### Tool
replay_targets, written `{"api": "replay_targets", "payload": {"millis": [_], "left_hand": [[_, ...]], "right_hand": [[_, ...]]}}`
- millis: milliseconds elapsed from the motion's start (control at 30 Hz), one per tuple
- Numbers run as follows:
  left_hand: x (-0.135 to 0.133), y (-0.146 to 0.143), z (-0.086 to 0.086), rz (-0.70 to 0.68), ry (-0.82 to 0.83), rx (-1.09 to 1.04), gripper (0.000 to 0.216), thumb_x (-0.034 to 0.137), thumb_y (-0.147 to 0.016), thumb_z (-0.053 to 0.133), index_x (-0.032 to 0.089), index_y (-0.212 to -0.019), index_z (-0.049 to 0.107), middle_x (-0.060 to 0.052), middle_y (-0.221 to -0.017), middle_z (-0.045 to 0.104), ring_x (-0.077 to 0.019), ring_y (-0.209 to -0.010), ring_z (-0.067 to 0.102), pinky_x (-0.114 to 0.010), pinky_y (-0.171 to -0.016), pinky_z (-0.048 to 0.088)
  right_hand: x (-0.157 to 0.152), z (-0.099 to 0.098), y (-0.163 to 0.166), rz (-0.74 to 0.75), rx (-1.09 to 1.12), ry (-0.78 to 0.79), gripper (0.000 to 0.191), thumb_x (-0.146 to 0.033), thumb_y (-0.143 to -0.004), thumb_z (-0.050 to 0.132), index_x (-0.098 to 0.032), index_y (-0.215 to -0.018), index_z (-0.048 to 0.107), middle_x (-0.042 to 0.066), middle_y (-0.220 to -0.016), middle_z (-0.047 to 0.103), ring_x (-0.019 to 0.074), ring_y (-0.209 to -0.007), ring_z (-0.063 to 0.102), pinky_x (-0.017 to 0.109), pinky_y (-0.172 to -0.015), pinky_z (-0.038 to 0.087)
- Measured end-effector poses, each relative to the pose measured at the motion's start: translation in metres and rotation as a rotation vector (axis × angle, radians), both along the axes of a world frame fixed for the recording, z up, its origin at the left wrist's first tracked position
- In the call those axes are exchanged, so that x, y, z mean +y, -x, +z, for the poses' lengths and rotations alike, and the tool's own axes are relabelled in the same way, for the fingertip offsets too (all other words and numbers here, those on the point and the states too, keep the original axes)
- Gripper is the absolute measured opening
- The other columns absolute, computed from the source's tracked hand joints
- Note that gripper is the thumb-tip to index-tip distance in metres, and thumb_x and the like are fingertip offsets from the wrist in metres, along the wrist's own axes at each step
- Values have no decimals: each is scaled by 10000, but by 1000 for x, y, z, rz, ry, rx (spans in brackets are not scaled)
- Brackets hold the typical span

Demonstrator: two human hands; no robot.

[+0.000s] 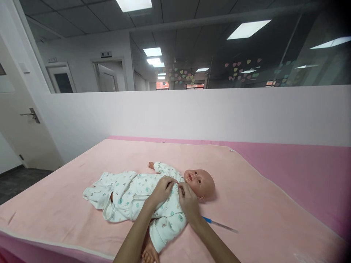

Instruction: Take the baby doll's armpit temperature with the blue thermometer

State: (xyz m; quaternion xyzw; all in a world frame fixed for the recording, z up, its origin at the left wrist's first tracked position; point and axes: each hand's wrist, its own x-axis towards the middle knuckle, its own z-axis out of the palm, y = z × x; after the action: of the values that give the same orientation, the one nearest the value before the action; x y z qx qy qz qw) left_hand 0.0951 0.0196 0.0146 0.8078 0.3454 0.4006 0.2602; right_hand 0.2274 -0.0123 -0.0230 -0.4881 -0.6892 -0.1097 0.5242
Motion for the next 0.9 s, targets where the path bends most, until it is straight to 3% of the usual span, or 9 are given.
{"api": "replay_targets", "payload": {"millis": [233,400,533,667,900], "left_hand": [[6,0,-7,-2,123,-148,258,187,-816,421,190,-938,648,-29,-871,641,-158,-861,553,-280,-829,404],[6,3,-6,-82,198,-225,301,227,-829,424,184,-1105,534,17,-684,582,-120,-641,508,-231,-628,398],[6,5,-6,-131,227,-247,246,223,-804,462,170,-1006,591,-20,-820,617,-142,-772,542,-253,-726,411],[3,5,-8,-70,212,-218,254,194,-737,546,187,-983,609,-36,-931,622,-161,-845,546,-273,-779,420],[-2,6,-5,-35,91,-158,222,225,-777,526,207,-982,609,-26,-877,602,-149,-815,527,-274,-756,417]], "right_hand": [[1,1,-1,33,-63,5,214,-182,-876,375,-184,-962,571,55,-837,631,165,-804,587,301,-722,488],[2,-4,-2,40,-104,5,265,-172,-876,369,-191,-1028,585,66,-870,625,170,-826,583,301,-714,495],[2,-7,-2,14,-115,21,283,-147,-877,347,-182,-1018,589,68,-845,620,169,-802,581,292,-689,495],[1,-7,-2,10,-133,44,276,-119,-870,343,-180,-991,583,64,-852,617,168,-796,576,300,-705,495],[3,-6,-2,9,-104,63,279,-127,-871,323,-182,-958,582,64,-819,609,171,-772,575,303,-695,492]]}}
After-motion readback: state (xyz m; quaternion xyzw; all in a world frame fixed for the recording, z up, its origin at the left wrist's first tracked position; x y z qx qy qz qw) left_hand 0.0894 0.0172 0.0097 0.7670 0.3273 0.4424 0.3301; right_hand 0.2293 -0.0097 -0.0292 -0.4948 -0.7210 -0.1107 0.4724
